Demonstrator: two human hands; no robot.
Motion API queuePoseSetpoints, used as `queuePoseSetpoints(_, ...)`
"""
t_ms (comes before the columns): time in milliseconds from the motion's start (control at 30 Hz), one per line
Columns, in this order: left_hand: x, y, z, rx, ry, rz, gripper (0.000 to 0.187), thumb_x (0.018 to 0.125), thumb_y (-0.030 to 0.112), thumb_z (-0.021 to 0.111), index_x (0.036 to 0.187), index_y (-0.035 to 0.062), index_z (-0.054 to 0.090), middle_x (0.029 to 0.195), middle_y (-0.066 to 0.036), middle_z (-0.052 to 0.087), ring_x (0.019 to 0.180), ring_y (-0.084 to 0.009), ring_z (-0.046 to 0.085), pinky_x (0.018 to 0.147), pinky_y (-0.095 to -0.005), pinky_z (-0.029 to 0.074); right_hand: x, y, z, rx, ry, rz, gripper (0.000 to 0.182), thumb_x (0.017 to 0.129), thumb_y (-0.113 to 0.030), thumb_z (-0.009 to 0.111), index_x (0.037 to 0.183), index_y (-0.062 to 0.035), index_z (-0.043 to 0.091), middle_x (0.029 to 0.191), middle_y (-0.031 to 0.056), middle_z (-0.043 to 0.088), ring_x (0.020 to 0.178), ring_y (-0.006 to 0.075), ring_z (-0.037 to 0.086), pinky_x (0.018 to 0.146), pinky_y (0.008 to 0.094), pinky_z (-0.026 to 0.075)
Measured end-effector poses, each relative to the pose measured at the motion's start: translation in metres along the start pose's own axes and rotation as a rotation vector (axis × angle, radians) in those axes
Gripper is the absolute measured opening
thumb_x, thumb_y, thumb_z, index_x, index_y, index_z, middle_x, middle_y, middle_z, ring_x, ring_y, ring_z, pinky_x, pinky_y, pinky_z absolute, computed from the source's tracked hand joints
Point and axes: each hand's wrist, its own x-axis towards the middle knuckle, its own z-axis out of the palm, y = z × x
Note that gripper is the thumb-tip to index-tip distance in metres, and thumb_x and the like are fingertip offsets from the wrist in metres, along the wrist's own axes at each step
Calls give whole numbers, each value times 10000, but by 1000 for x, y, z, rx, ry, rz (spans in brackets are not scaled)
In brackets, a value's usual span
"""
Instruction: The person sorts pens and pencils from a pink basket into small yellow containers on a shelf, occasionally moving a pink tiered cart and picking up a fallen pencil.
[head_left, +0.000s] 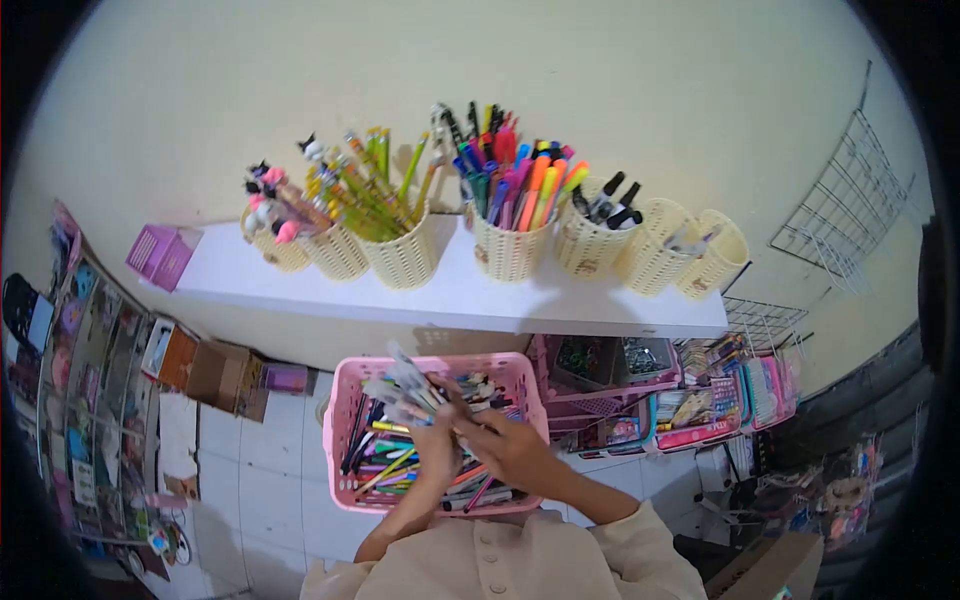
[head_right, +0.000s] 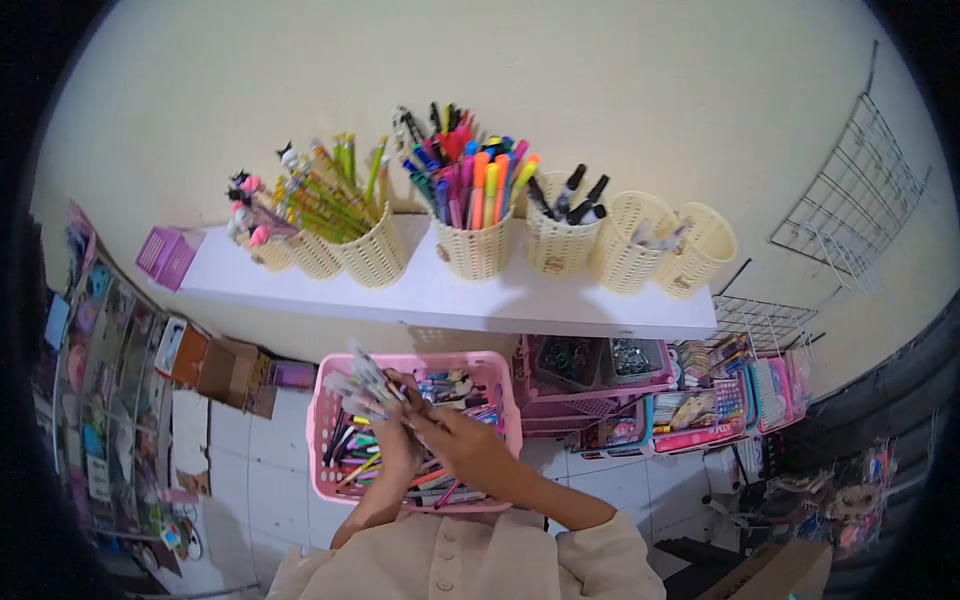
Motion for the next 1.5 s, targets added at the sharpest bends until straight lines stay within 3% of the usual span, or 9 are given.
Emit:
queuePoseSetpoints(100, -4, 14, 22, 203, -250, -33, 161, 838, 245, 445, 834, 93, 393, 588, -4, 381, 525, -73, 359, 474, -223, 309, -6, -2, 1, -27, 90, 13, 270, 701, -41, 561, 966, -18, 516, 866, 108, 497, 774, 240, 528, 645, 299, 450)
queuePoseSetpoints(333, -32, 9, 64, 469, -564, 80, 143, 773, 93, 529, 701, 47, 414, 579, -25, 412, 522, -103, 400, 498, -229, 353, -20, 11, -15, 1890, 559, 796, 398, 842, -355, 340, 1079, -54, 447, 1064, 67, 476, 975, 184, 458, 847, 329, 343)
queuePoseSetpoints(467, -32, -11, 76, 524, -644, -76, 140, 685, 4, 611, 668, 43, 478, 632, -6, 474, 542, -84, 464, 474, -210, 386, -35, 34, 0, 1854, 656, 740, 395, 835, -347, 368, 1102, -63, 430, 1087, 68, 468, 969, 187, 462, 839, 329, 351)
queuePoseSetpoints(533, -33, -10, 86, 678, -694, 49, 131, 691, 18, 610, 722, 39, 485, 684, -5, 487, 599, -82, 482, 499, -209, 390, -50, 70, 19, 2560, 371, 103, 402, 834, -329, 373, 1132, -60, 403, 1117, 73, 452, 999, 202, 445, 857, 319, 336)
queuePoseSetpoints(633, -42, 15, 147, 499, -521, 191, 236, 753, 144, 562, 899, 30, 416, 660, -19, 448, 576, -97, 451, 499, -214, 372, -9, -4, -62, 1941, 735, 531, 362, 842, -282, 366, 1109, -41, 405, 1122, 98, 442, 1037, 215, 421, 880, 311, 317)
queuePoseSetpoints(800, 0, 21, 260, 371, -466, 874, 250, 843, 297, 433, 811, 53, 477, 690, -12, 475, 648, -97, 462, 613, -218, 398, -18, 4, -94, 1701, 947, 100, 299, 845, -229, 362, 1054, -25, 426, 1100, 140, 448, 1037, 234, 417, 897, 340, 308)
queuePoseSetpoints(833, 0, 26, 285, 181, -554, 494, 236, 825, 270, 475, 846, 36, 480, 717, -43, 511, 588, -129, 510, 517, -239, 435, -25, 4, -96, 1598, 1030, 58, 283, 841, -208, 371, 1040, -17, 433, 1074, 150, 463, 1007, 245, 438, 891, 350, 321)
queuePoseSetpoints(1133, 36, -43, 329, 713, -1056, 307, 244, 674, 231, 663, 707, 32, 526, 549, -12, 478, 468, -69, 445, 408, -206, 347, -65, 30, -100, 1498, 1192, 110, 179, 822, -138, 404, 972, -48, 443, 984, 118, 486, 911, 202, 469, 818, 309, 359)
queuePoseSetpoints(1500, 56, -42, 324, 682, -1067, 727, 452, 638, 205, 677, 993, 9, 476, 762, -109, 566, 787, -186, 548, 672, -295, 434, -54, 41, -101, 1377, 1210, 136, 170, 791, -81, 430, 956, -44, 445, 954, 108, 497, 897, 190, 474, 786, 294, 371)
